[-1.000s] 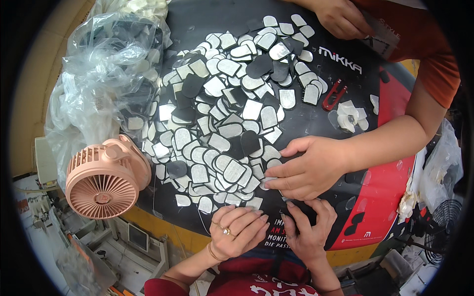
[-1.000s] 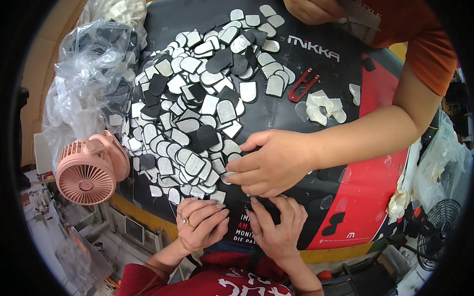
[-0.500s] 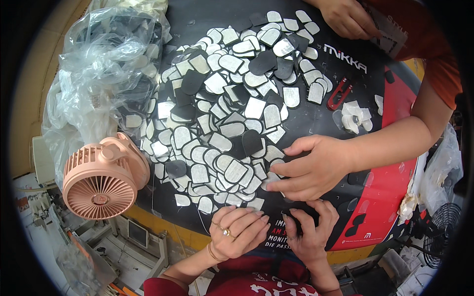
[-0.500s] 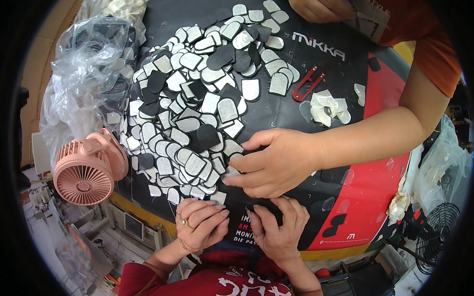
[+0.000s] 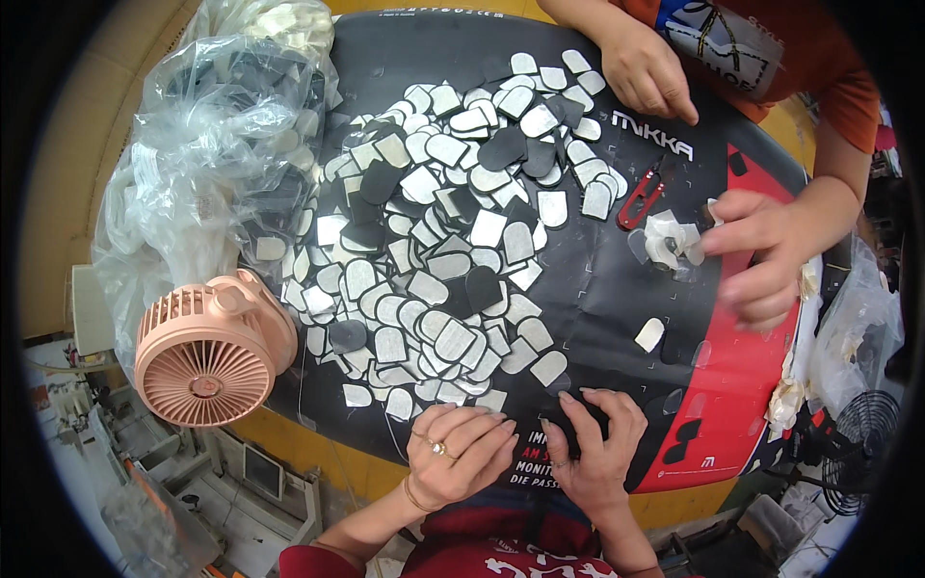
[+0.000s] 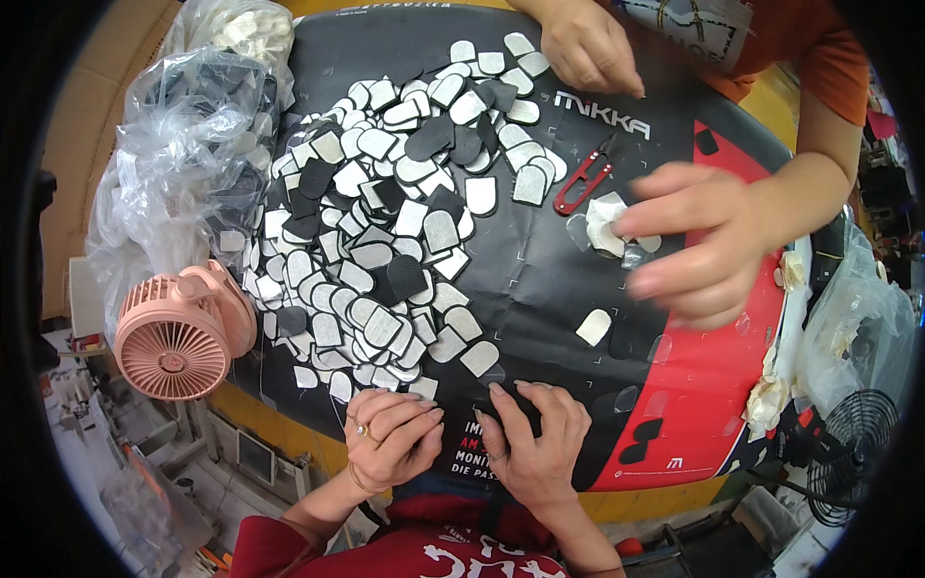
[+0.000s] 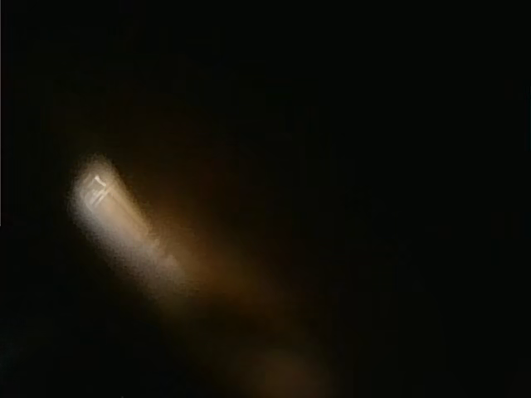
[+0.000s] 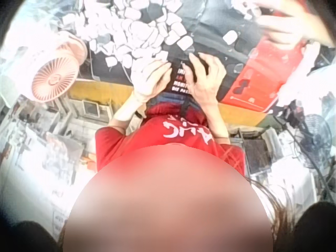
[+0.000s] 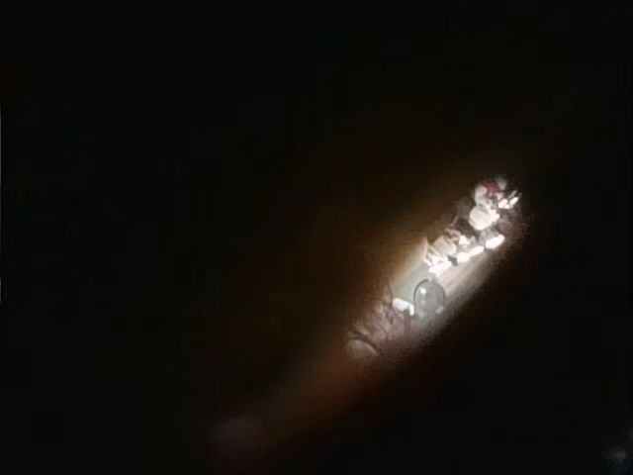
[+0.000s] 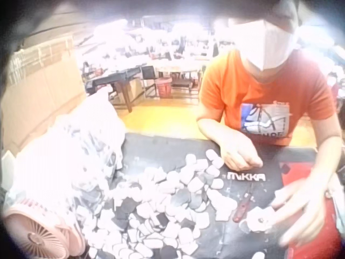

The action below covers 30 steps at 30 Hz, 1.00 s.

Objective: The person repeatedly picks small white and black foam pieces from a table, presses them together by hand, and places the assembled pairs back on the table. The hands work continuously with the foam pieces, occasionally moving them aside to reach others.

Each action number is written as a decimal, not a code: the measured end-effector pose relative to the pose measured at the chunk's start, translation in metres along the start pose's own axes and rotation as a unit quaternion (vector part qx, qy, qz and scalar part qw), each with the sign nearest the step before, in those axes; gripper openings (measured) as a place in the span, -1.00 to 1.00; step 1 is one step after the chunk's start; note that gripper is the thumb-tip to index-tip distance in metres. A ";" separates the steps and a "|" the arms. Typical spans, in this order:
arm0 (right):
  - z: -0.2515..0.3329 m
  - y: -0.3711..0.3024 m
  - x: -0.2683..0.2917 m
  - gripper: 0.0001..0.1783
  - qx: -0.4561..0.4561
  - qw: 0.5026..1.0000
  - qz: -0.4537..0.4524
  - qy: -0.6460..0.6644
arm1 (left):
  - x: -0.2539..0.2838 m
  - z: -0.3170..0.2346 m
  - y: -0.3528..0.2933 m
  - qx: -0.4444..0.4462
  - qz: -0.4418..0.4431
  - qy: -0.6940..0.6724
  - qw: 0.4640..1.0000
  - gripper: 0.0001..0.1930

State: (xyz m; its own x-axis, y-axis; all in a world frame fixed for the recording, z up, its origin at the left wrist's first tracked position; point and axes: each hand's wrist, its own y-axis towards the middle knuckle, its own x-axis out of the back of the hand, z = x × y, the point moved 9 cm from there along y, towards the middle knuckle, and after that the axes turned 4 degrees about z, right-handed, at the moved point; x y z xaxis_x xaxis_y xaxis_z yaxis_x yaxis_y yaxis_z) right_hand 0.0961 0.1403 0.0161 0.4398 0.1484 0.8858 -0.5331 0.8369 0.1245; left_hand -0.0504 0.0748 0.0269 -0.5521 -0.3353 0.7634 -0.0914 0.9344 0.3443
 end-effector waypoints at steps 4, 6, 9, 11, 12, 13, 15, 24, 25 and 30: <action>0.002 0.002 0.000 -0.59 0.005 1.000 0.009 -0.006 | -0.001 0.000 0.000 -0.007 0.001 -0.001 1.000 -0.77; 0.002 0.002 0.000 -0.59 0.005 1.000 0.016 0.001 | -0.001 0.001 0.000 -0.008 -0.006 -0.004 1.000 -0.77; 0.001 0.001 0.001 -0.63 0.006 1.000 0.006 0.005 | -0.001 0.000 0.001 -0.010 -0.009 -0.001 1.000 -0.77; 0.001 0.000 0.001 -0.66 0.005 1.000 -0.001 0.003 | 0.001 -0.001 0.002 -0.006 -0.007 0.003 1.000 -0.77; 0.000 0.000 0.001 -0.67 0.007 1.000 -0.006 0.008 | 0.001 -0.001 0.003 -0.009 -0.007 0.002 1.000 -0.77; 0.000 -0.001 0.001 -0.67 0.007 1.000 -0.006 0.014 | 0.002 -0.001 0.004 -0.005 -0.005 0.001 1.000 -0.77; -0.001 -0.001 0.001 -0.68 0.006 1.000 -0.008 0.020 | 0.003 -0.004 0.006 -0.007 -0.014 0.002 1.000 -0.80; 0.001 0.000 0.005 -0.69 0.016 1.000 -0.018 0.007 | 0.002 -0.005 0.006 -0.013 -0.039 -0.002 0.999 -0.82; 0.001 0.000 0.005 -0.68 0.018 1.000 -0.019 0.009 | 0.002 -0.006 0.006 -0.016 -0.039 0.006 0.999 -0.82; 0.001 0.000 0.006 -0.70 0.016 0.999 -0.027 0.021 | 0.002 -0.007 0.005 -0.013 -0.047 0.008 0.999 -0.81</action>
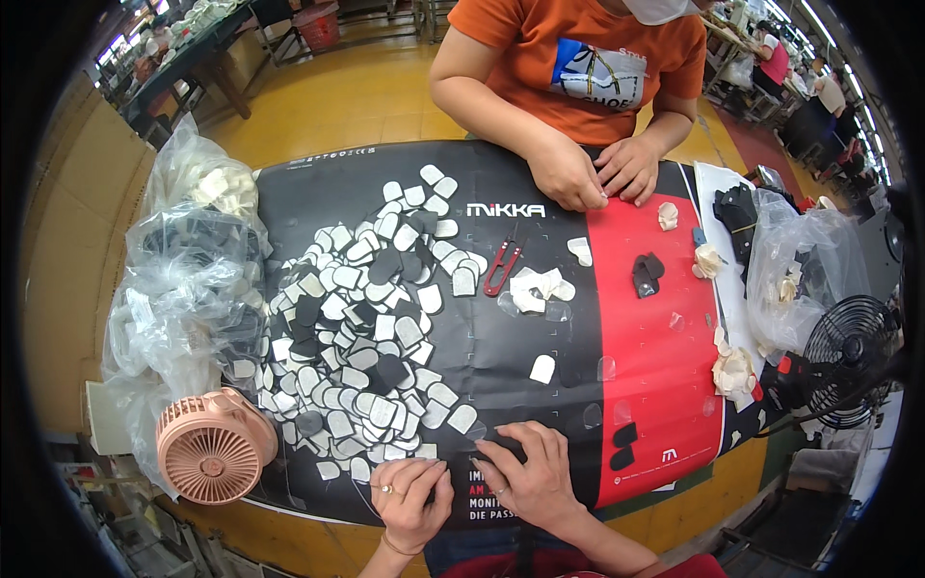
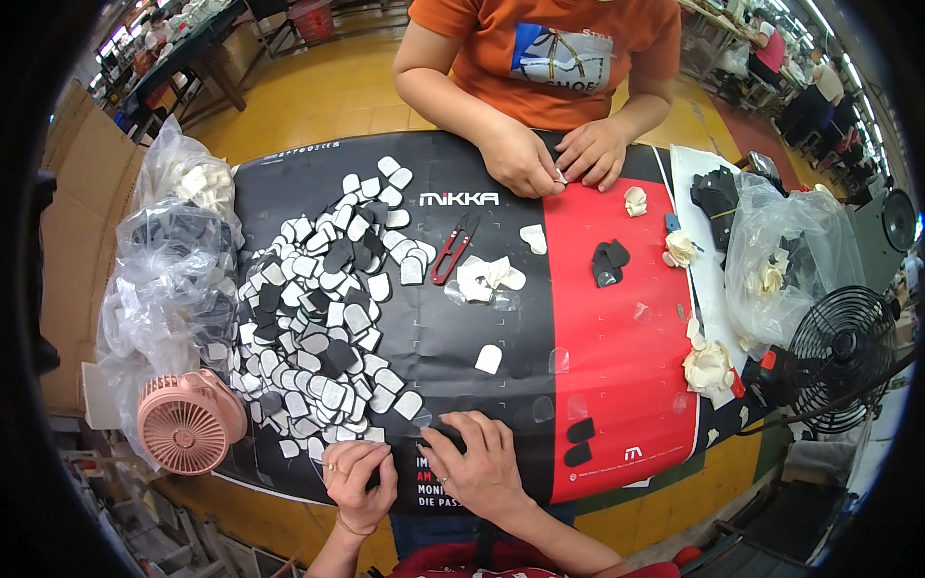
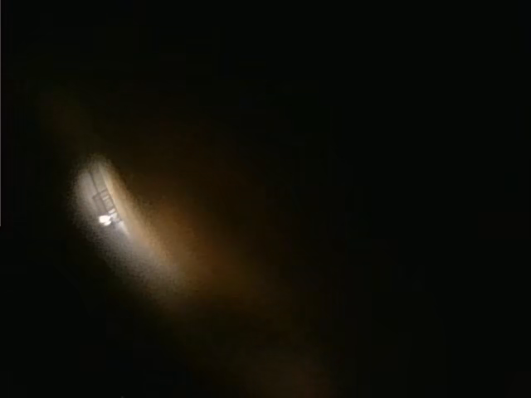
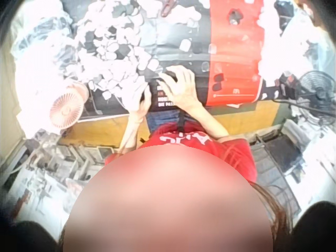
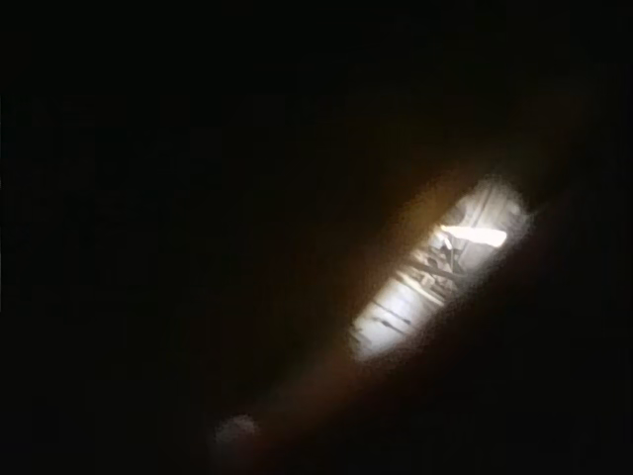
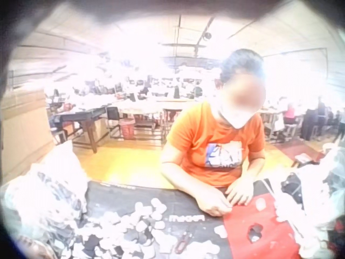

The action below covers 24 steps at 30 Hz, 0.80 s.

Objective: The person repeatedly picks small white and black foam pieces from a table, presses them together by hand, and places the assembled pairs back on the table. The hands work continuously with the foam pieces, occasionally moving them aside to reach others.

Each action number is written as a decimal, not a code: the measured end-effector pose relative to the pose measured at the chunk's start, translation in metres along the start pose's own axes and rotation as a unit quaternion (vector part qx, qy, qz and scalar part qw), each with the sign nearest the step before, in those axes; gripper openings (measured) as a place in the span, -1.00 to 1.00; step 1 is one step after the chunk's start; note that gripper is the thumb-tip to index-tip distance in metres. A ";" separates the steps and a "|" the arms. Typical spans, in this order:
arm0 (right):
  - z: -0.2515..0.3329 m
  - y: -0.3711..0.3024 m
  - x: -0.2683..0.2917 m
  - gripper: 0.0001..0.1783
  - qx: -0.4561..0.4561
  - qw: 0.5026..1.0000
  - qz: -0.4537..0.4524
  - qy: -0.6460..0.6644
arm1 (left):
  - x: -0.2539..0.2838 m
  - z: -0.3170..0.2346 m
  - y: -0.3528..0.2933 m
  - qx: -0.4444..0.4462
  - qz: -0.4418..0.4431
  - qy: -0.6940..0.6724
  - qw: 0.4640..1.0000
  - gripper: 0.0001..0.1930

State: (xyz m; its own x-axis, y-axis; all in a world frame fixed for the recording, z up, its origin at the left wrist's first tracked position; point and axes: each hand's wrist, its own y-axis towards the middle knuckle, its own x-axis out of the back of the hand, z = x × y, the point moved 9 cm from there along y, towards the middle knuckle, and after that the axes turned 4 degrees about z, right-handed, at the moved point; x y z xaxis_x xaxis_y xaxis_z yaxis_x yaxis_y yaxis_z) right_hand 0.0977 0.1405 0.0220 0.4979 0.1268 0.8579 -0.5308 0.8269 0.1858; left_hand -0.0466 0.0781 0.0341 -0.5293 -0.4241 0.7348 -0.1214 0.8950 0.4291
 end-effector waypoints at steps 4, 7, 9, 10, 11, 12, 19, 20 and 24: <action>0.000 0.000 -0.001 -0.68 0.000 1.000 0.009 -0.001 | 0.000 0.000 0.002 0.001 0.001 0.002 1.000 -0.81; -0.001 -0.001 -0.001 -0.67 0.000 1.000 0.013 -0.001 | 0.000 0.000 0.002 0.001 0.003 0.001 1.000 -0.81; -0.001 -0.001 -0.001 -0.67 0.000 1.000 0.012 0.001 | 0.000 0.000 0.002 0.003 0.003 -0.001 1.000 -0.81; -0.001 -0.001 -0.001 -0.67 0.000 1.000 0.010 0.001 | 0.000 -0.001 0.002 0.001 0.004 0.002 1.000 -0.81; -0.001 -0.001 -0.001 -0.67 -0.001 1.000 0.010 0.002 | 0.000 -0.001 0.002 0.000 0.004 0.003 1.000 -0.82; -0.001 -0.001 -0.001 -0.67 -0.001 1.000 0.009 0.002 | 0.000 0.000 0.001 0.000 0.004 0.001 1.000 -0.82; -0.001 -0.001 -0.001 -0.68 0.002 1.000 0.011 0.003 | 0.000 0.000 0.001 -0.003 0.003 0.012 1.000 -0.83; -0.001 -0.001 -0.001 -0.68 0.001 1.000 0.011 0.006 | -0.001 0.000 0.001 -0.002 0.003 0.009 1.000 -0.82; -0.001 -0.001 -0.001 -0.68 0.002 1.000 0.012 0.004 | -0.001 0.000 0.001 0.001 0.004 0.002 1.000 -0.81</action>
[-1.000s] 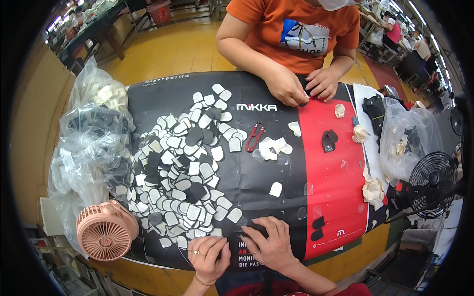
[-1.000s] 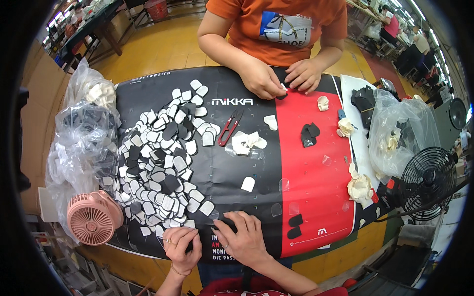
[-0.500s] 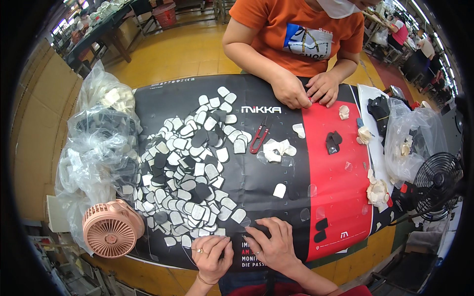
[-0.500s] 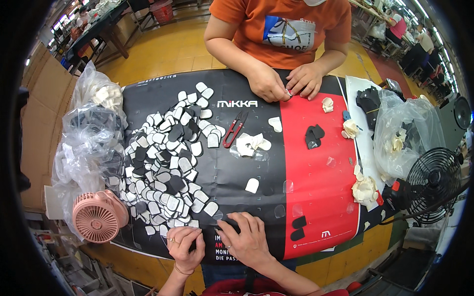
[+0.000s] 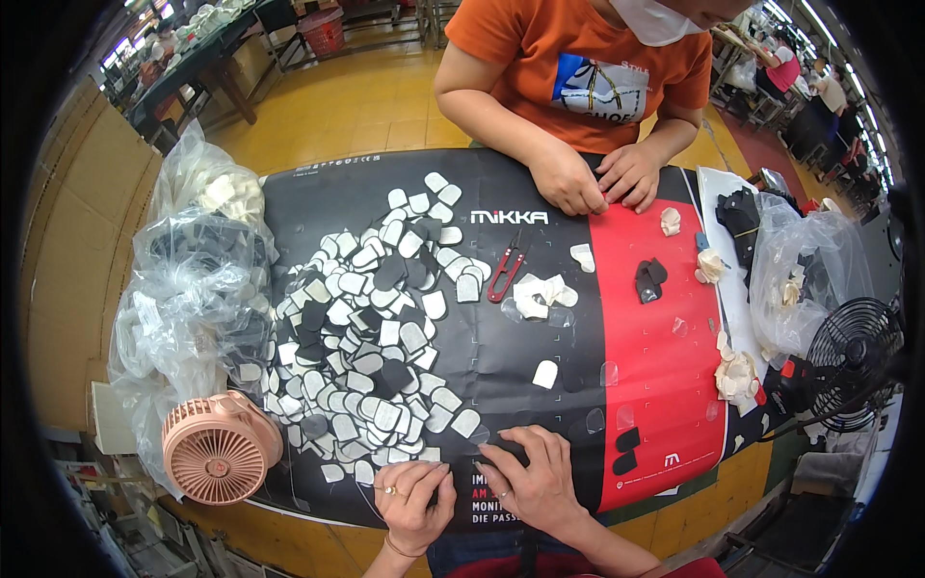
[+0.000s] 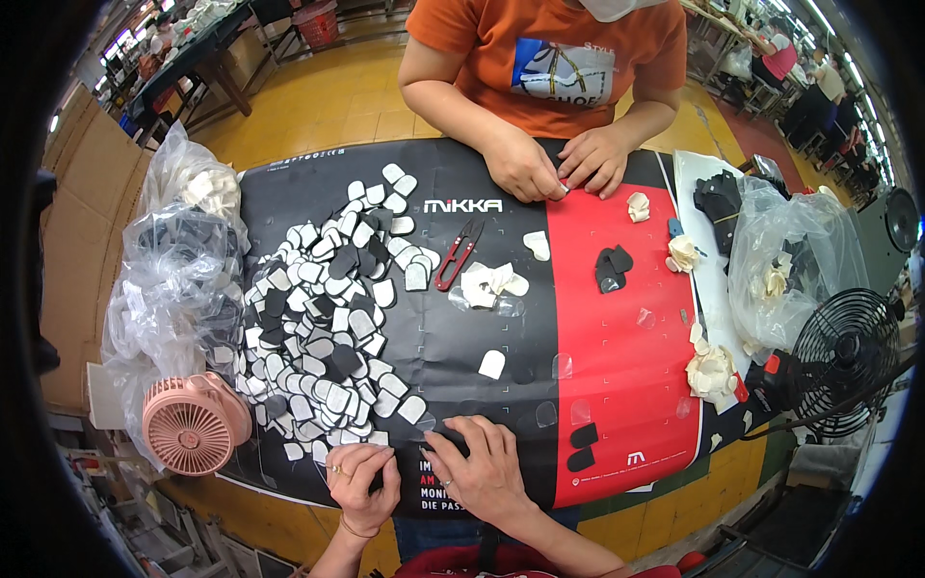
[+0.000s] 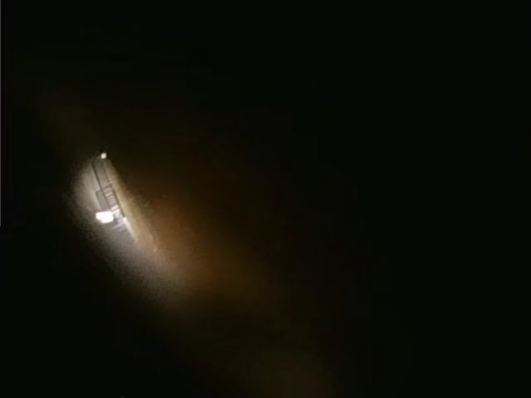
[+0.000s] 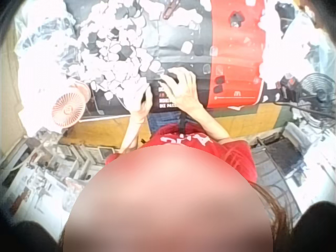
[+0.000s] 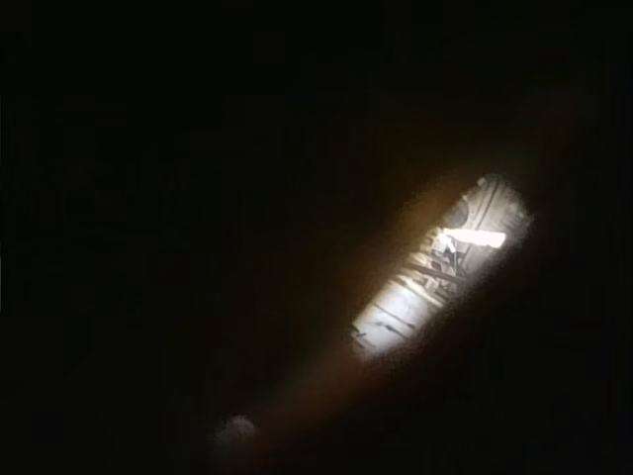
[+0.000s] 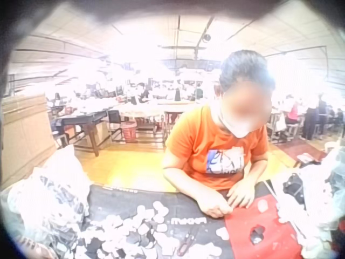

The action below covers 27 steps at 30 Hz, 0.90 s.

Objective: The person repeatedly picks small white and black foam pieces from a table, presses them together by hand, and places the assembled pairs back on the table. The hands work continuously with the foam pieces, occasionally moving them aside to reach others.

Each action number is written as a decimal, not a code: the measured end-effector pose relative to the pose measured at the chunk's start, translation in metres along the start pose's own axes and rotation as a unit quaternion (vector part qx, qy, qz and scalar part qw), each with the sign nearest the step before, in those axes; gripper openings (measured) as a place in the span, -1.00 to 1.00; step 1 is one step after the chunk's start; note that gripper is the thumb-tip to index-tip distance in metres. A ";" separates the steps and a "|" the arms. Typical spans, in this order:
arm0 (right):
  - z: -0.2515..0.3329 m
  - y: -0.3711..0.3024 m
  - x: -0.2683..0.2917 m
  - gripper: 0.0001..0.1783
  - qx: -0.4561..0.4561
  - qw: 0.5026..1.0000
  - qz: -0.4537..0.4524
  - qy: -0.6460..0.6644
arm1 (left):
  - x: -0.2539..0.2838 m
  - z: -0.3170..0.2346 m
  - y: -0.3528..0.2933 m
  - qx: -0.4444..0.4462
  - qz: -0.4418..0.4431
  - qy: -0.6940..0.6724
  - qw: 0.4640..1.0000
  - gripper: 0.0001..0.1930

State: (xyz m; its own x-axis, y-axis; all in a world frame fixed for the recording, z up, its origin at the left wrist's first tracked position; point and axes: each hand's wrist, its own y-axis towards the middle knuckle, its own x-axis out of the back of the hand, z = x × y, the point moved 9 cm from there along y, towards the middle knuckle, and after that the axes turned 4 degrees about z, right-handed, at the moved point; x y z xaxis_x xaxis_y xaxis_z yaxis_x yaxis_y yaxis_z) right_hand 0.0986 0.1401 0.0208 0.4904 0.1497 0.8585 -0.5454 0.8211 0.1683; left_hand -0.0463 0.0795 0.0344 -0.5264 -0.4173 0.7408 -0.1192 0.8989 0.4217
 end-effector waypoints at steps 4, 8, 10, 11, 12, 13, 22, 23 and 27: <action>0.000 0.000 0.000 -0.68 -0.002 1.000 0.001 0.002 | 0.000 0.000 0.000 0.000 0.002 0.001 1.000 -0.81; 0.000 -0.001 -0.001 -0.68 -0.004 1.000 0.002 0.011 | 0.000 0.000 0.000 -0.003 0.002 0.014 1.000 -0.82; 0.000 -0.001 0.000 -0.67 -0.001 1.000 -0.003 0.010 | 0.000 0.000 0.001 -0.003 0.000 0.012 1.000 -0.82; 0.000 -0.001 0.000 -0.67 -0.001 1.000 -0.006 0.012 | 0.000 0.000 0.000 0.000 0.000 0.007 1.000 -0.82; 0.000 -0.001 0.000 -0.67 0.000 1.000 -0.009 0.014 | 0.000 0.000 0.000 0.004 0.001 -0.001 1.000 -0.81; 0.000 0.000 0.001 -0.66 0.000 1.000 -0.013 0.017 | 0.000 0.000 0.000 0.003 0.001 0.001 1.000 -0.81; 0.002 -0.001 0.004 -0.66 0.007 0.999 -0.029 0.019 | 0.000 0.000 -0.001 -0.010 -0.015 0.011 1.000 -0.82; 0.002 -0.001 0.004 -0.66 0.009 0.999 -0.031 0.019 | 0.000 0.000 -0.002 -0.011 -0.017 0.010 1.000 -0.82; 0.003 -0.003 0.005 -0.68 0.021 0.999 -0.046 0.018 | 0.003 -0.002 -0.004 -0.021 -0.035 0.011 0.999 -0.83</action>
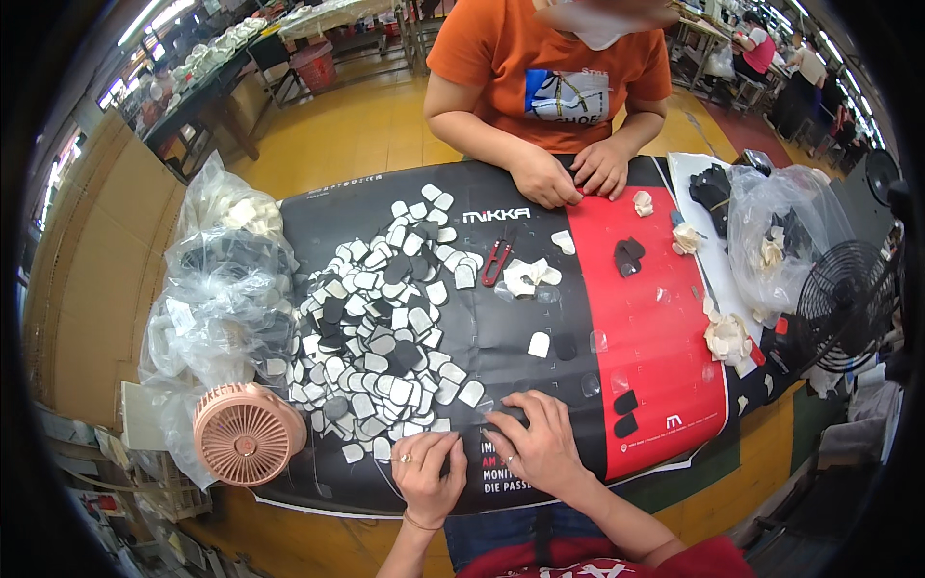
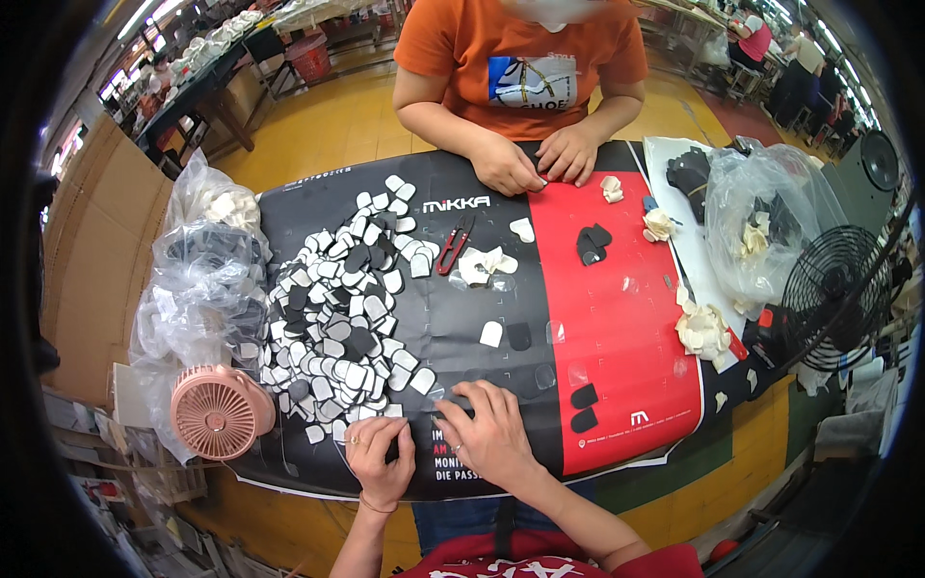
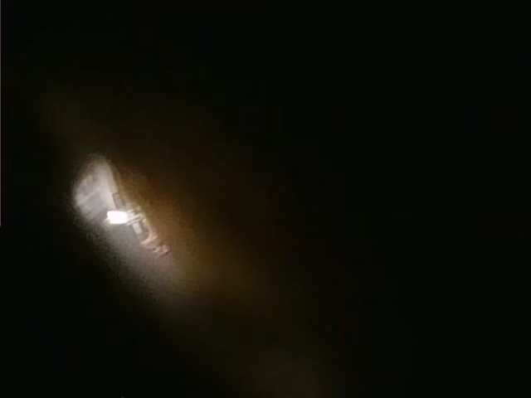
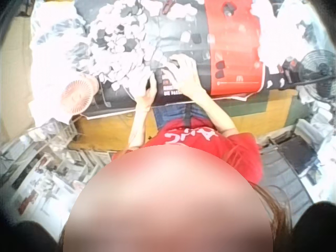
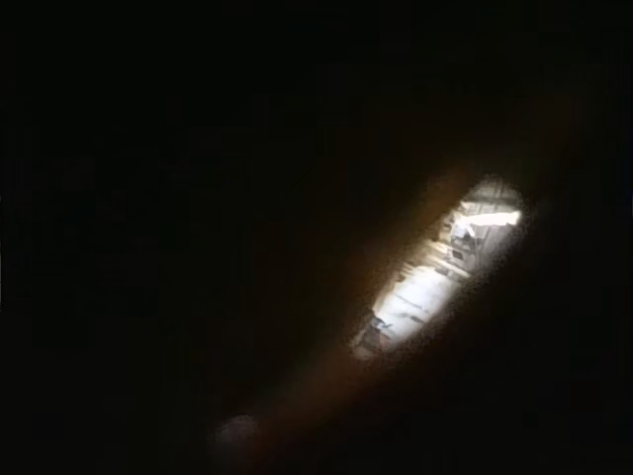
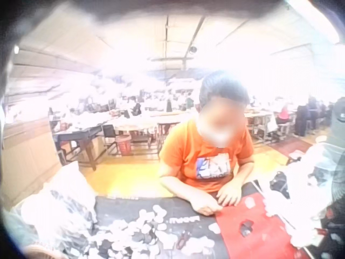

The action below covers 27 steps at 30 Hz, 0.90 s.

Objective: The person repeatedly picks small white and black foam pieces from a table, presses them together by hand, and places the assembled pairs back on the table. The hands work continuously with the foam pieces, occasionally moving them aside to reach others.

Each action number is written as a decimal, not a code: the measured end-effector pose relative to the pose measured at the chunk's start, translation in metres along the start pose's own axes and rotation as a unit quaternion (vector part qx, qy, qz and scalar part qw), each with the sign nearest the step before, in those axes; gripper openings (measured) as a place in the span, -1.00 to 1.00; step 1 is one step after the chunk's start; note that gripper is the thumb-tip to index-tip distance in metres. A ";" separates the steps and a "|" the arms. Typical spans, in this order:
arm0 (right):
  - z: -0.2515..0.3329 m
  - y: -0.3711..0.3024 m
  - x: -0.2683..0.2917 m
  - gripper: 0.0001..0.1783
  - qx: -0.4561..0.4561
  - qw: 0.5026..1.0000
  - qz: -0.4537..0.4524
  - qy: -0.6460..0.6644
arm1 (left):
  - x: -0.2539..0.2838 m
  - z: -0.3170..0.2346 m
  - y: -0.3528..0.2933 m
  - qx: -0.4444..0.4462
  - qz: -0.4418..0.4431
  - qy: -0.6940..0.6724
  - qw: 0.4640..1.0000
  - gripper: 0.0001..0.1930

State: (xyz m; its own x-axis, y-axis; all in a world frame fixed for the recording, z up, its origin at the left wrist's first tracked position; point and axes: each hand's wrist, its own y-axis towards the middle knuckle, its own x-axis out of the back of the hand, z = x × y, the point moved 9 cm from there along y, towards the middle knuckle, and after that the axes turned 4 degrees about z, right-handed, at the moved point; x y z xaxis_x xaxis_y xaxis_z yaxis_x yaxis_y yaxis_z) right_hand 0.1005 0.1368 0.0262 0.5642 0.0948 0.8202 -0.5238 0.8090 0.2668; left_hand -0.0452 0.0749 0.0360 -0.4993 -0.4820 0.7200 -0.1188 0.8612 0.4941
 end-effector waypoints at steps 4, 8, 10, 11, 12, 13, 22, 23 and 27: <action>0.005 -0.006 0.001 -0.74 0.039 0.999 -0.025 -0.010 | 0.003 -0.004 -0.001 -0.012 -0.023 -0.004 1.000 -0.85; 0.014 -0.020 0.005 -0.76 0.084 0.996 -0.039 -0.012 | 0.003 -0.005 -0.001 -0.015 -0.028 0.000 1.000 -0.87; 0.016 -0.028 0.004 -0.76 0.079 0.996 -0.029 -0.010 | 0.002 -0.004 -0.002 -0.012 -0.028 0.001 1.000 -0.88; 0.016 -0.031 0.004 -0.76 0.073 0.997 -0.021 -0.007 | 0.002 -0.004 -0.002 -0.012 -0.026 0.009 1.000 -0.87; 0.017 -0.034 0.005 -0.76 0.075 0.997 -0.024 -0.007 | 0.001 -0.003 -0.002 -0.011 -0.025 0.016 1.000 -0.86; 0.018 -0.038 0.005 -0.77 0.073 0.997 -0.020 -0.006 | 0.001 -0.003 -0.002 -0.010 -0.023 0.020 0.999 -0.85; 0.018 -0.038 0.005 -0.79 0.073 0.997 -0.035 0.004 | 0.001 -0.002 -0.001 -0.006 -0.022 0.023 0.999 -0.86; 0.018 -0.038 0.006 -0.79 0.074 0.996 -0.040 0.005 | 0.001 -0.003 -0.001 -0.007 -0.021 0.023 0.999 -0.86; 0.017 -0.039 0.006 -0.79 0.071 0.997 -0.038 0.007 | 0.000 -0.003 -0.001 -0.008 -0.020 0.026 0.999 -0.86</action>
State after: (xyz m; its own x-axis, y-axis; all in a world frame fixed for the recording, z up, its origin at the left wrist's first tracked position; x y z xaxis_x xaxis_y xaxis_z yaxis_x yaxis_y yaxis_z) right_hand 0.1133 0.0963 0.0290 0.6143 0.0446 0.7878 -0.5637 0.7234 0.3986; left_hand -0.0426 0.0736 0.0372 -0.4491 -0.5245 0.7234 -0.1247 0.8385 0.5305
